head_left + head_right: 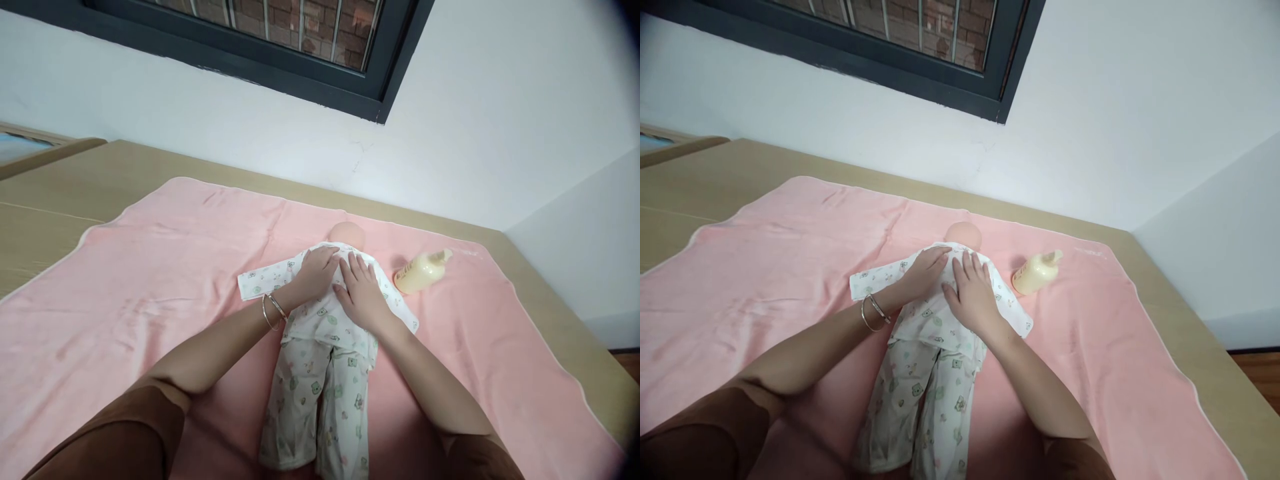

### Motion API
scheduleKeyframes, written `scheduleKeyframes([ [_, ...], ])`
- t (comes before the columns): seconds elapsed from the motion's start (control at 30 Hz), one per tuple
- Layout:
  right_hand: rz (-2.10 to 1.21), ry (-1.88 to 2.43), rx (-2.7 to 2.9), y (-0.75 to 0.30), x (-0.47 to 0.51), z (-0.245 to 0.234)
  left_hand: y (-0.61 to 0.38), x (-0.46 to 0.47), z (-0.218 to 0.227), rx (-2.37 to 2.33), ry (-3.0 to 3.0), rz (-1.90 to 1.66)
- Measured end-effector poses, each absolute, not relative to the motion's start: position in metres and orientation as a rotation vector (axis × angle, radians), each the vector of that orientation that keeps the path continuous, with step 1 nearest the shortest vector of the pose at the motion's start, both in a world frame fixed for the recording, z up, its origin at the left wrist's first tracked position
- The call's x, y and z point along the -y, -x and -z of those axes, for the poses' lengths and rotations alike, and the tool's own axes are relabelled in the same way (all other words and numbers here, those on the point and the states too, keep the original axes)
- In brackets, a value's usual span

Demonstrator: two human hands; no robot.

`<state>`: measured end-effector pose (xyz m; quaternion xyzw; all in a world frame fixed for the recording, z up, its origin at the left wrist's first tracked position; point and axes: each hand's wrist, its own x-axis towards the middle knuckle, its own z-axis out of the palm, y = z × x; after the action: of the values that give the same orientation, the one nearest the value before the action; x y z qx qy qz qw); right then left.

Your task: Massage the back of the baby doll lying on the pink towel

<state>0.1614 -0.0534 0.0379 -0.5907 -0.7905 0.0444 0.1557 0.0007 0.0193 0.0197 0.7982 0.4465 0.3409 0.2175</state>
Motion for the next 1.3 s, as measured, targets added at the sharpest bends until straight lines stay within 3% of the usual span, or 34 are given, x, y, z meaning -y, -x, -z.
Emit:
scheduleKeyframes([
  [0.23,-0.280,1.641,2.631,-0.184,0.068,-0.083,-0.005,-0.014,-0.012,-1.319,-2.401,-0.846],
  [0.43,-0.145,1.683,2.327,-0.228,0.100,-0.138,-0.012,0.022,-0.024,-1.330,-2.548,-0.608],
  [0.6,-0.100,1.761,2.083,-0.268,0.122,-0.159,-0.016,0.068,-0.037,-0.989,-2.655,-0.454],
  [0.73,-0.097,1.875,1.945,-0.294,0.121,-0.161,-0.032,0.084,-0.066,-0.690,-2.259,-0.390],
  [0.87,-0.117,2.062,1.839,-0.307,0.101,-0.154,-0.076,0.064,-0.096,-0.582,-1.431,-0.515],
  [1.0,-0.168,2.085,1.906,-0.305,0.080,-0.146,-0.128,0.026,-0.109,-0.576,-0.762,-0.421],
  [1.3,0.053,2.206,1.928,-0.283,0.068,-0.136,-0.147,0.032,-0.123,-0.536,-0.681,-0.478],
])
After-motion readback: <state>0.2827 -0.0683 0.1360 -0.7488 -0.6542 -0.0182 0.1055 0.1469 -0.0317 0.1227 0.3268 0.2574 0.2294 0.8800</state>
